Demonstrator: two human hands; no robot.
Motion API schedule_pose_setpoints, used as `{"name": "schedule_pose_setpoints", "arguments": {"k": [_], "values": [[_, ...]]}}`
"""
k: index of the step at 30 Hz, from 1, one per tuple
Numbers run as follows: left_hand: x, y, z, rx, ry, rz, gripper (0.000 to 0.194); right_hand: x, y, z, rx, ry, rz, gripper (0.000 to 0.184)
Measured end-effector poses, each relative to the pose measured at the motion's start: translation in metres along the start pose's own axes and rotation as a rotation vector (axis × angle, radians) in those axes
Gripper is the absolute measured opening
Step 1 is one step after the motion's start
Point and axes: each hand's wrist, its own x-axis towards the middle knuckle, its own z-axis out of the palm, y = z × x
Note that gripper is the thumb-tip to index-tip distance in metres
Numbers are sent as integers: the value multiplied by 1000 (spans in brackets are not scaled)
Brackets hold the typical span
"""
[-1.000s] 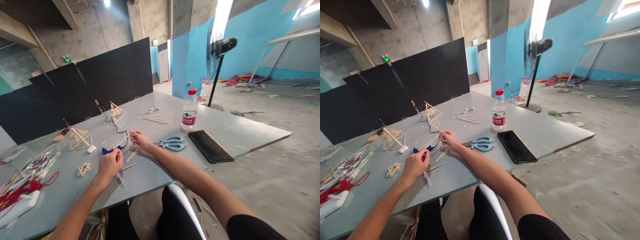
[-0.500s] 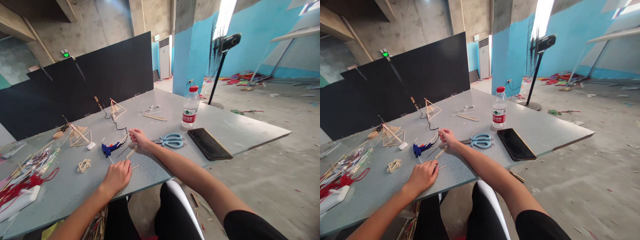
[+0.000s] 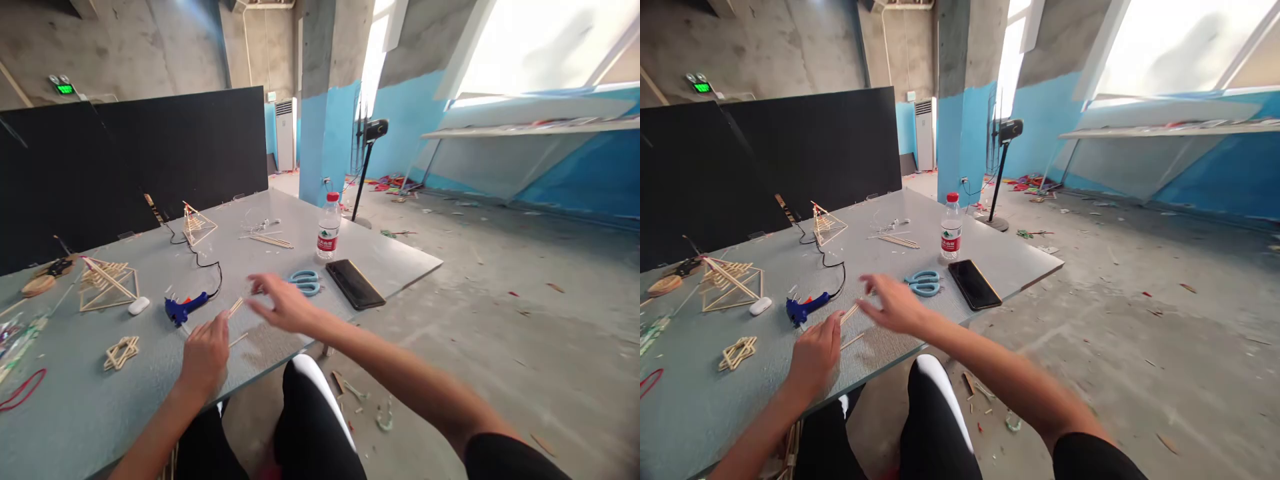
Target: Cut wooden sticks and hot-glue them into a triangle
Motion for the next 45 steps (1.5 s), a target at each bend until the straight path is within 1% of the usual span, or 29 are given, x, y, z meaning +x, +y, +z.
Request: {"name": "schedule_pose_setpoints", "arguments": {"k": [1,2,4,5,6,8,11,14,17,20,23,25,27,28,30,32,34,36,37,39,41,43,45], "values": [[-4,-1,0,-4,-25,8,44,-10,11,-23,-286,117,60,51],[-8,-2,0,-6,-57,19,42,-19,25,-46,-538,227,190,54],[-17,-6,-2,-5,-132,47,38,-36,57,-87,-707,363,428,69],[-20,-8,-2,-1,-168,59,38,-44,72,-102,-878,335,662,79],[-22,-10,-3,6,-200,69,39,-51,85,-114,-919,319,769,86],[-21,-13,-5,26,-251,86,39,-61,106,-124,-932,275,878,90],[-12,-16,-10,62,-309,105,33,-67,119,-122,-919,244,919,84],[-1,-15,-16,76,-350,116,30,-66,121,-115,-917,277,938,83],[9,-12,-21,48,-384,117,27,-65,122,-113,-899,313,948,82],[17,-11,-22,-18,-399,89,27,-64,121,-114,-876,332,921,77],[27,-17,-20,-149,-367,39,33,-60,110,-112,-869,374,842,74],[35,-24,-16,-282,-320,1,32,-54,96,-105,-877,420,718,73],[46,-32,-11,-445,-279,-37,32,-44,79,-89,-868,414,504,63],[51,-36,-8,-535,-269,-53,33,-36,70,-77,-846,363,366,55],[59,-42,-1,-721,-275,-80,36,-18,53,-45,-778,184,77,40],[64,-47,5,-903,-302,-105,38,6,41,-6,-705,0,-177,34],[62,-52,9,-1070,-328,-136,39,30,35,32,-631,-109,-359,34],[57,-59,10,-1215,-330,-181,38,51,35,62,-542,-173,-486,30],[53,-63,10,-1278,-325,-207,39,60,37,74,-490,-196,-532,28],[48,-69,9,-1387,-318,-261,41,70,41,89,-370,-217,-581,25],[47,-73,9,-1477,-336,-302,42,73,48,95,-240,-197,-562,23],[49,-73,9,-1559,-357,-333,39,71,55,98,-109,-134,-468,23],[53,-70,12,-1637,-330,-356,35,64,59,99,22,-63,-314,30]]}}
